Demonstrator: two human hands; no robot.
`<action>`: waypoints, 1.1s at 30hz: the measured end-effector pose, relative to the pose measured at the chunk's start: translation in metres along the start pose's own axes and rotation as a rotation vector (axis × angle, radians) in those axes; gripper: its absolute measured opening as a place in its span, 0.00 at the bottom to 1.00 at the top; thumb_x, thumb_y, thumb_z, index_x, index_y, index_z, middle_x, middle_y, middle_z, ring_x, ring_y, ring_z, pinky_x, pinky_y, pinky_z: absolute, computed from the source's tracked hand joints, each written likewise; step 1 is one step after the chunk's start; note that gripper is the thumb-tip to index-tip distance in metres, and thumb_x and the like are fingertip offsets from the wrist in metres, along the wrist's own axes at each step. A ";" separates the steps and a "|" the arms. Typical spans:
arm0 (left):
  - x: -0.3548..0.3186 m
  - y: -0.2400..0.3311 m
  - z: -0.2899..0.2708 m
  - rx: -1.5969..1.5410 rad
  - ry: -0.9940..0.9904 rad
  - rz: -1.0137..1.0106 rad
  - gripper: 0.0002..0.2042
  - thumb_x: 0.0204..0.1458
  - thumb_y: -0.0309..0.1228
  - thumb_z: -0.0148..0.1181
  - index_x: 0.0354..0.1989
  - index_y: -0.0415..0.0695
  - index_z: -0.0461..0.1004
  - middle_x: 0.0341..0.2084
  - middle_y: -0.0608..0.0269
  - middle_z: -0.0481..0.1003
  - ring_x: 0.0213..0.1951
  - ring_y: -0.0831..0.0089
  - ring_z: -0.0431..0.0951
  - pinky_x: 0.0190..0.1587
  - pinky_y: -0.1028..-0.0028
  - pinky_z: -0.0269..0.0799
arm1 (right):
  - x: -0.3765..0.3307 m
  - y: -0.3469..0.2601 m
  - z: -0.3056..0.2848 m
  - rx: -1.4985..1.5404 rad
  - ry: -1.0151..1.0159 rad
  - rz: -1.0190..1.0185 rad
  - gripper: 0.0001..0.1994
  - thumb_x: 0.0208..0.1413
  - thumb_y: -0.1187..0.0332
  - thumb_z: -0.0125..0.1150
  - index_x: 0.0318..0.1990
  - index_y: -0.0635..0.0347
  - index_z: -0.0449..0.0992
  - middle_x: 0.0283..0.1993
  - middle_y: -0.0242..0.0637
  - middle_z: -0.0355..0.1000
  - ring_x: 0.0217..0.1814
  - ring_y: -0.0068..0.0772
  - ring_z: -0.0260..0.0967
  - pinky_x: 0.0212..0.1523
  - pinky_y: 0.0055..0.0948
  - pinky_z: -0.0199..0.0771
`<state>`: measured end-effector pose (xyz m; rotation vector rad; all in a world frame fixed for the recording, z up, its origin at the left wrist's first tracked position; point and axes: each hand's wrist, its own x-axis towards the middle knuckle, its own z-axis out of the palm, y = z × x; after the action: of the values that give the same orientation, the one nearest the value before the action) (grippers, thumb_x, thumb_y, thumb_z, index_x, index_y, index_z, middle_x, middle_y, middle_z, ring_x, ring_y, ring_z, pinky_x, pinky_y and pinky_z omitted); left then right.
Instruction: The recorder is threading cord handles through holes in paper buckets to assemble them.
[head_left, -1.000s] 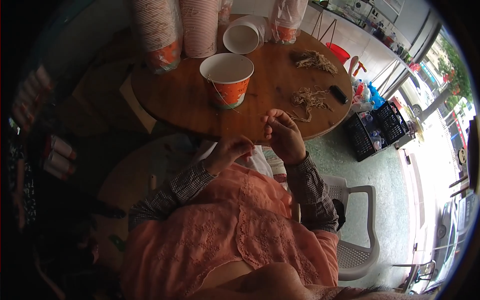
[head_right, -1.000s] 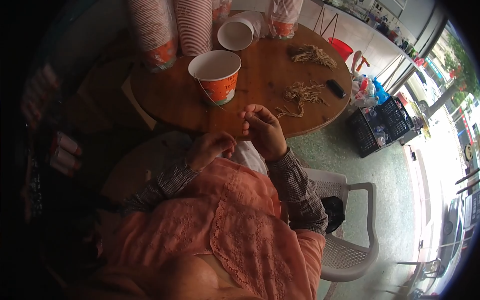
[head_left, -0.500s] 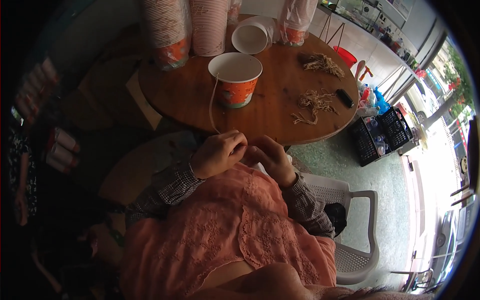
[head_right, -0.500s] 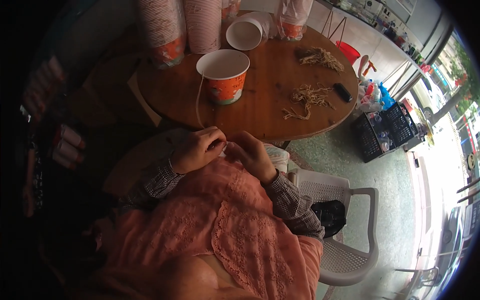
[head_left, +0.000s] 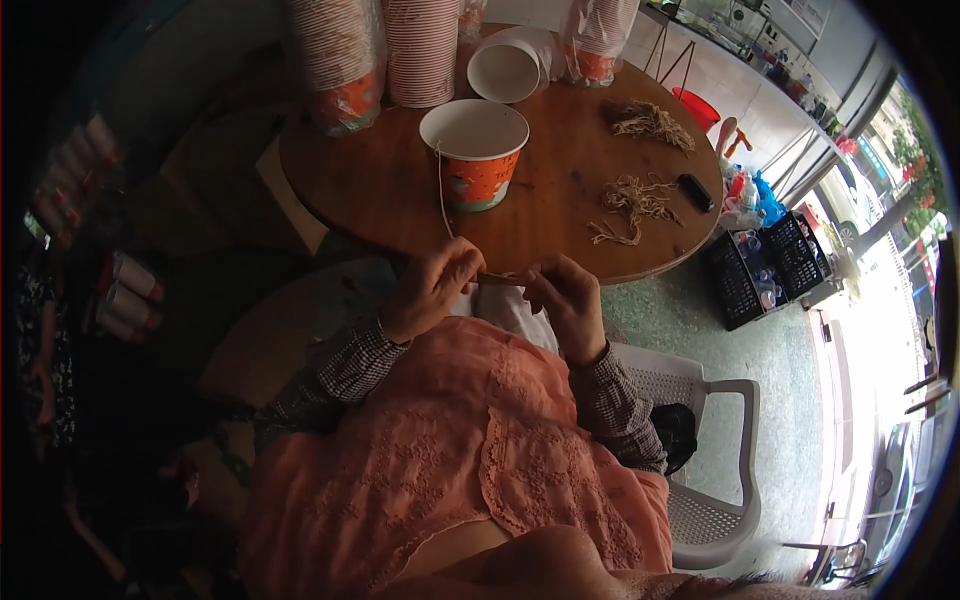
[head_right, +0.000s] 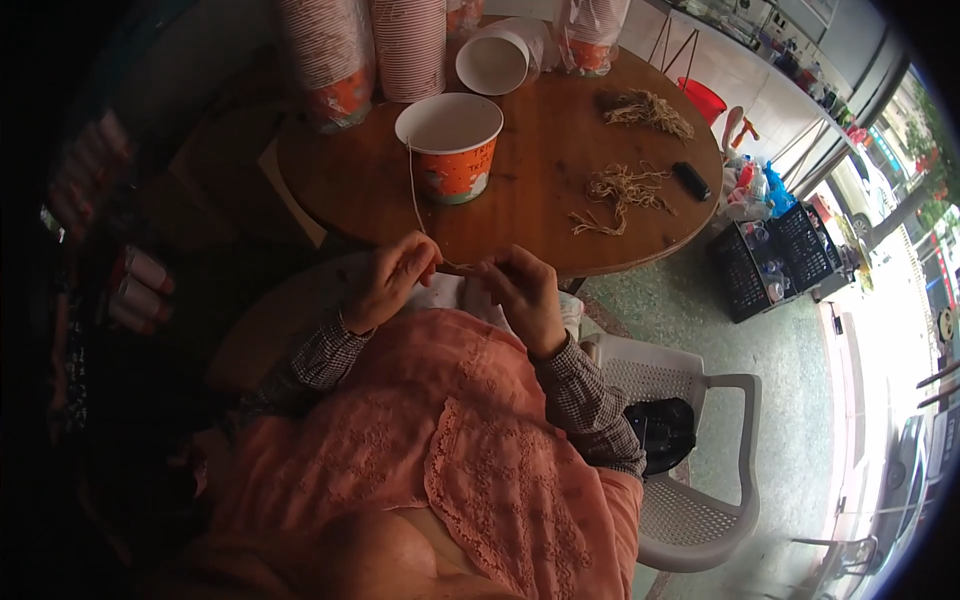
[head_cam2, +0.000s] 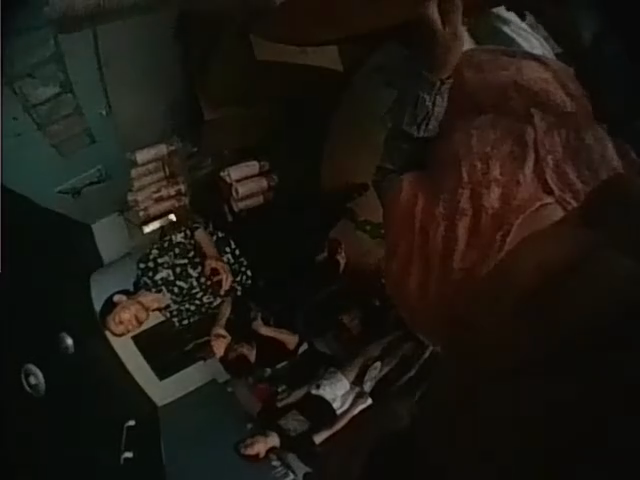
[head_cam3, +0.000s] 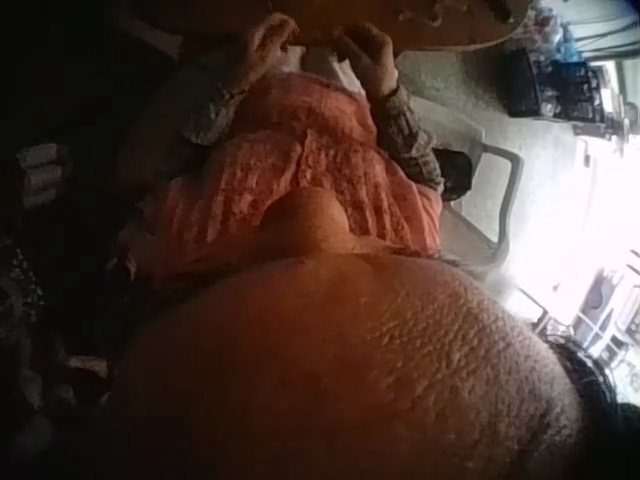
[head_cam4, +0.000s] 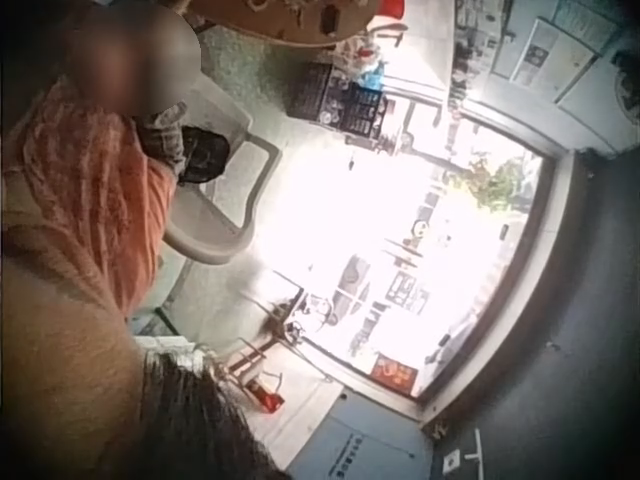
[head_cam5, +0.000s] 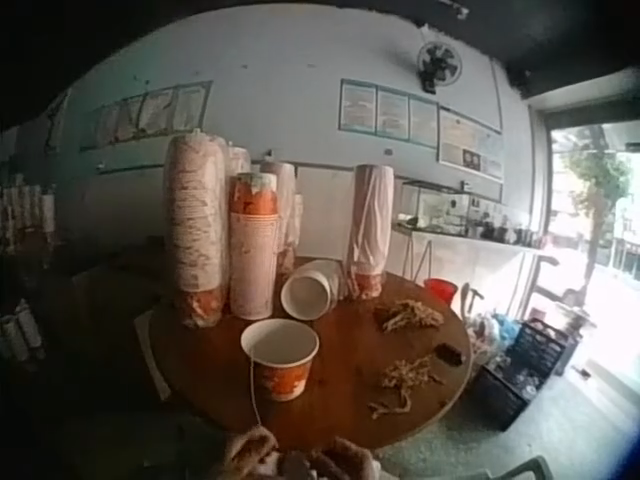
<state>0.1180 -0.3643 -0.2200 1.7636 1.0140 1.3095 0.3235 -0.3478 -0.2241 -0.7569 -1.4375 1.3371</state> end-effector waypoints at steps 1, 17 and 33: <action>-0.001 -0.004 0.002 0.001 -0.045 -0.052 0.18 0.64 0.42 0.45 0.29 0.39 0.67 0.18 0.66 0.66 0.23 0.80 0.67 0.28 0.76 0.64 | -0.001 0.001 0.000 0.000 0.001 0.000 0.05 0.58 0.72 0.58 0.35 0.65 0.74 0.28 0.27 0.70 0.27 0.15 0.66 0.28 0.17 0.66; -0.003 0.012 0.019 0.348 0.055 0.229 0.04 0.51 0.22 0.58 0.32 0.40 0.68 0.30 0.57 0.73 0.33 0.59 0.74 0.37 0.68 0.69 | -0.003 0.003 0.006 0.046 -0.090 0.048 0.04 0.58 0.74 0.57 0.37 0.64 0.71 0.25 0.27 0.69 0.23 0.13 0.63 0.23 0.16 0.64; 0.085 -0.057 0.073 0.484 0.064 0.563 0.09 0.53 0.26 0.52 0.41 0.38 0.67 0.35 0.50 0.71 0.40 0.52 0.72 0.42 0.61 0.69 | 0.118 -0.064 0.010 0.676 -0.178 -0.040 0.05 0.59 0.70 0.55 0.40 0.61 0.71 0.27 0.33 0.69 0.30 0.26 0.69 0.34 0.24 0.70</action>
<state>0.1935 -0.2694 -0.2520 2.5208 0.9594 1.5466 0.2890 -0.2555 -0.1329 -0.1658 -1.0132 1.7494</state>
